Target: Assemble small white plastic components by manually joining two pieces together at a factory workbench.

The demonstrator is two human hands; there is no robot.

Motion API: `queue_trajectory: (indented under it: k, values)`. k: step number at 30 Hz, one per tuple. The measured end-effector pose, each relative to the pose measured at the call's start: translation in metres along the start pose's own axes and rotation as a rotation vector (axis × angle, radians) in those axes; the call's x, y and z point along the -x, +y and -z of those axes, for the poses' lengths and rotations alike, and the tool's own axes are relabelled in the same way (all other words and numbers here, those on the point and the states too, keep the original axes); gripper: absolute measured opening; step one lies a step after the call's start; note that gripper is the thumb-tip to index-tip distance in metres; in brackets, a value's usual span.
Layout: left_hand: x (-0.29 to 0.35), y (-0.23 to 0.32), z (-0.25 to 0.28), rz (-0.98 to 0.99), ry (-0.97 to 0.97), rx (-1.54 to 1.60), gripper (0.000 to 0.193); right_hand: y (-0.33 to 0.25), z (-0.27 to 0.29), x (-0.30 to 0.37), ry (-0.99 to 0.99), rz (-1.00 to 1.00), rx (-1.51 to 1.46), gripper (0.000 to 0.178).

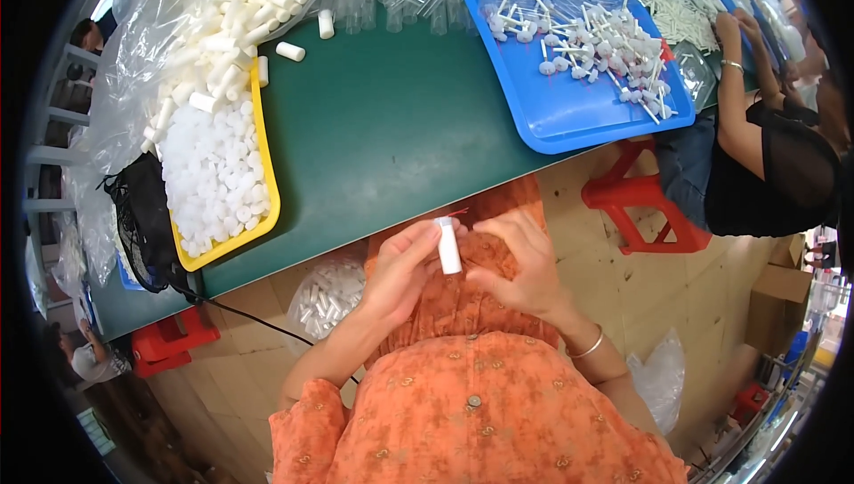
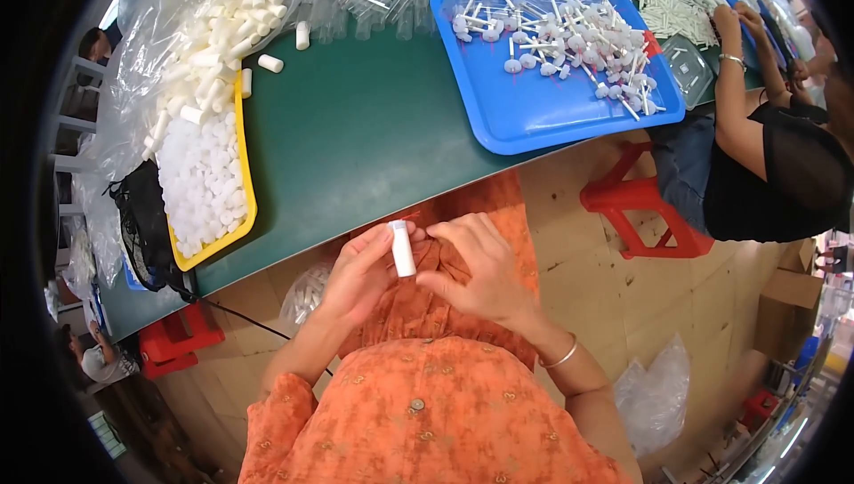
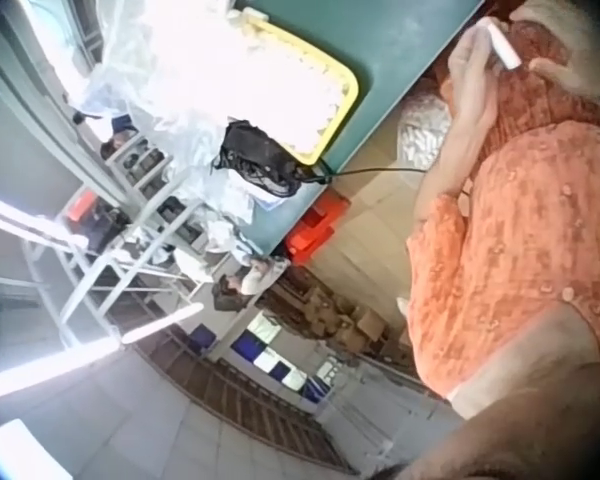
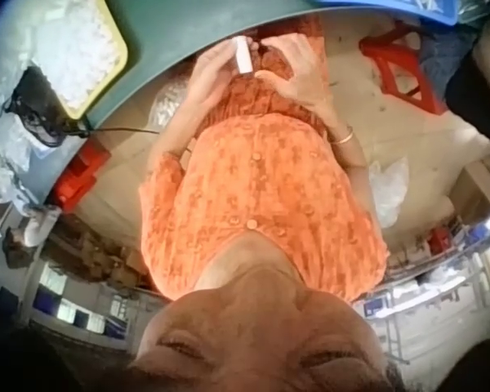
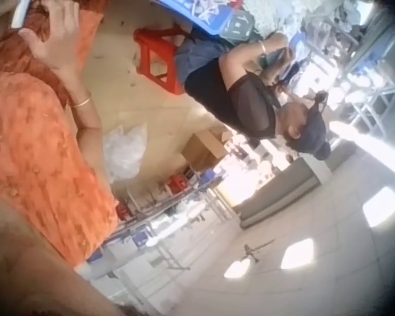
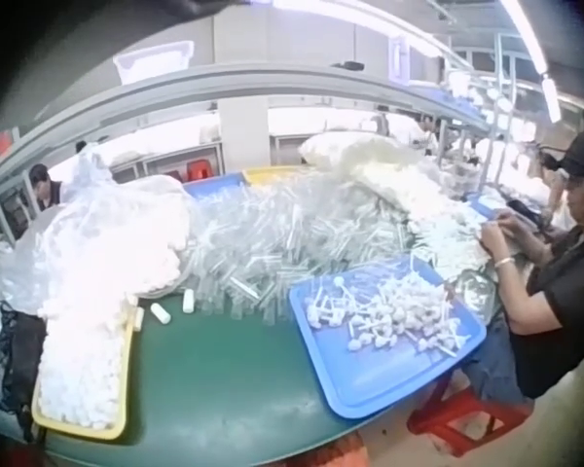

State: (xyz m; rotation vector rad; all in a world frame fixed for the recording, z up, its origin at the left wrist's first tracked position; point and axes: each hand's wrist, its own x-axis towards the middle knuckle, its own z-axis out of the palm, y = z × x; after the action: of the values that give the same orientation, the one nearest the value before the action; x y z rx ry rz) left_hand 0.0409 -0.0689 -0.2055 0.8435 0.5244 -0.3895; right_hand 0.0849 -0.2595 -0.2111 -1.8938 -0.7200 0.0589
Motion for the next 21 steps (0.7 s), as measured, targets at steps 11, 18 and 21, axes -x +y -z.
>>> queue_trajectory:
  k: [11, 18, 21]
  values:
    - [0.012, -0.005, 0.0, 0.034, -0.14, -0.045, 0.033, 0.001, -0.009, -0.002, -0.065, 0.218, -0.018, 0.064]
    - [0.009, -0.004, -0.002, 0.164, -0.123, -0.062, 0.035, -0.008, -0.009, -0.004, -0.034, 0.148, -0.037, 0.06]
    - [0.006, -0.001, 0.002, 0.162, -0.139, -0.003, 0.033, -0.011, -0.018, -0.009, 0.006, 0.118, -0.031, 0.058]
